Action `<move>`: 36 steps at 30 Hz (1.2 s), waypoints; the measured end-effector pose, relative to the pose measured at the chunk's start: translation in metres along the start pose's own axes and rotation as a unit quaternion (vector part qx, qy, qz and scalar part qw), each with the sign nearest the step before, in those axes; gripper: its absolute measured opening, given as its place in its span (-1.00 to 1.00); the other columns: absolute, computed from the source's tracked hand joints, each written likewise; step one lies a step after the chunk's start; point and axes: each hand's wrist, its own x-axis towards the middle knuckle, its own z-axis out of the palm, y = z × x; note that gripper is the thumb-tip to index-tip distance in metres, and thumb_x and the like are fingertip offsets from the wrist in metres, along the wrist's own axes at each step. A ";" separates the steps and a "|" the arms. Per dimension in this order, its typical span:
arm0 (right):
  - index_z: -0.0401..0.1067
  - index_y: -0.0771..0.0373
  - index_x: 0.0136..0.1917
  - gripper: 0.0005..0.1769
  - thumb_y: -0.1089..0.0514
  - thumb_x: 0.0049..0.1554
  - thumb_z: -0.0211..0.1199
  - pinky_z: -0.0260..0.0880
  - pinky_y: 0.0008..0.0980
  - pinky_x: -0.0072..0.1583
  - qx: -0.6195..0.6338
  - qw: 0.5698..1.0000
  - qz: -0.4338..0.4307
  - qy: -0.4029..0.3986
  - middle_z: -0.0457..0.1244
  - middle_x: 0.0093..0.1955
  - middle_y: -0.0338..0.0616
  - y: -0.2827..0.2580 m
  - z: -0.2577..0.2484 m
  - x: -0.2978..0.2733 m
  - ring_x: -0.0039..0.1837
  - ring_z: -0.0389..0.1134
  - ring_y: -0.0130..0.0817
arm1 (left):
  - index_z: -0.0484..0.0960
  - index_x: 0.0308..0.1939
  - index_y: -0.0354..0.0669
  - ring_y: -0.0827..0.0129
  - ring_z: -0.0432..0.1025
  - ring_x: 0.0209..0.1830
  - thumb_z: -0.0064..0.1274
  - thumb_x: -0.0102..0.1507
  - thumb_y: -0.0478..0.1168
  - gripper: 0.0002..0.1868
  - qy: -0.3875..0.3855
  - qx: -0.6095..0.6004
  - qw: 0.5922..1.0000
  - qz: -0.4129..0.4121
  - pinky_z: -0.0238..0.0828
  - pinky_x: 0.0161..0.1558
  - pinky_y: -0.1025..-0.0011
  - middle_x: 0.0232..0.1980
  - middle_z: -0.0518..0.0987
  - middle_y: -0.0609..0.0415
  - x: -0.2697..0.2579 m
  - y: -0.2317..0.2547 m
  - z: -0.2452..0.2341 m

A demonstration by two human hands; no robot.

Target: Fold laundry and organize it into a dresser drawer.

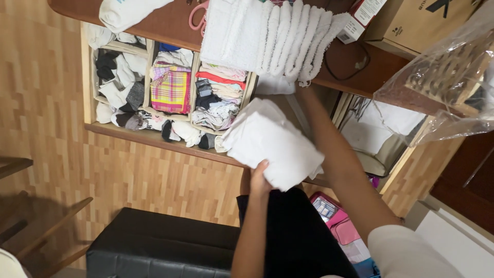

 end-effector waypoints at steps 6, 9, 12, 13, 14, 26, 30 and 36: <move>0.33 0.29 0.38 -0.51 0.17 0.20 0.24 0.33 -0.34 0.36 -0.045 0.997 -0.040 0.041 0.27 0.36 -0.09 -0.027 0.008 0.032 0.30 0.34 -0.25 | 0.15 0.43 -0.13 0.15 0.37 0.24 0.21 0.11 -0.37 -0.15 0.146 0.023 0.987 0.055 0.39 0.23 0.12 0.30 0.41 -0.04 0.023 -0.021 0.143; 0.33 0.29 0.38 -0.52 0.16 0.22 0.22 0.32 -0.35 0.36 -0.069 0.994 -0.054 0.058 0.26 0.37 -0.09 -0.014 -0.016 0.063 0.30 0.33 -0.25 | 0.31 0.40 -0.36 0.08 0.37 0.28 0.22 0.17 -0.36 -0.27 0.121 0.007 0.989 0.083 0.36 0.27 0.18 0.30 0.47 -0.12 0.048 -0.047 0.120; 0.32 0.28 0.39 -0.53 0.15 0.24 0.20 0.31 -0.37 0.36 -0.088 0.991 -0.068 0.073 0.25 0.37 -0.10 -0.004 -0.028 0.081 0.30 0.32 -0.26 | 0.34 0.37 -0.36 0.05 0.38 0.26 0.17 0.18 -0.34 -0.32 0.084 -0.119 0.989 0.008 0.37 0.25 0.11 0.28 0.48 -0.12 0.064 -0.046 0.120; 0.32 0.28 0.39 -0.53 0.15 0.25 0.19 0.30 -0.37 0.36 -0.096 0.990 -0.073 0.078 0.25 0.38 -0.10 -0.002 -0.032 0.087 0.30 0.31 -0.26 | 0.34 0.37 -0.36 0.05 0.38 0.26 0.17 0.18 -0.34 -0.32 0.084 -0.120 0.989 0.008 0.37 0.25 0.11 0.28 0.48 -0.12 0.073 -0.051 0.118; 0.31 0.28 0.40 -0.54 0.14 0.25 0.18 0.30 -0.38 0.36 -0.103 0.988 -0.078 0.084 0.25 0.38 -0.11 0.001 -0.037 0.092 0.30 0.31 -0.27 | 0.34 0.37 -0.35 0.05 0.38 0.26 0.17 0.15 -0.33 -0.30 0.048 -0.143 0.989 -0.010 0.37 0.27 0.11 0.28 0.48 -0.11 0.083 -0.056 0.115; 0.29 0.27 0.42 -0.56 0.12 0.31 0.12 0.25 -0.43 0.35 -0.108 0.978 -0.118 0.132 0.21 0.39 -0.13 0.054 -0.104 0.179 0.29 0.26 -0.30 | 0.24 0.39 -0.42 0.15 0.36 0.10 0.17 0.19 -0.33 -0.28 0.323 -0.053 0.945 0.001 0.44 0.15 0.17 0.20 0.47 -0.10 0.106 -0.068 0.149; 0.31 0.33 0.41 -0.55 0.14 0.30 0.13 0.33 -0.37 0.37 0.092 0.977 -0.178 0.074 0.22 0.39 -0.09 0.114 -0.167 0.273 0.28 0.29 -0.24 | -0.04 0.52 -0.28 0.05 0.11 0.44 0.00 0.20 -0.46 -0.15 0.268 0.088 0.949 0.143 0.14 0.38 0.21 0.48 0.15 -0.18 0.056 -0.085 0.157; 0.26 0.28 0.44 -0.40 0.15 0.17 0.31 0.32 -0.37 0.36 -0.080 0.977 -0.194 0.031 0.21 0.41 -0.13 0.066 -0.110 0.182 0.34 0.27 -0.27 | -0.12 0.66 0.32 -0.14 -0.35 0.75 0.24 0.32 -0.08 0.00 0.095 0.724 0.571 0.376 -0.44 0.56 -0.42 0.76 -0.20 -0.06 0.046 0.003 0.231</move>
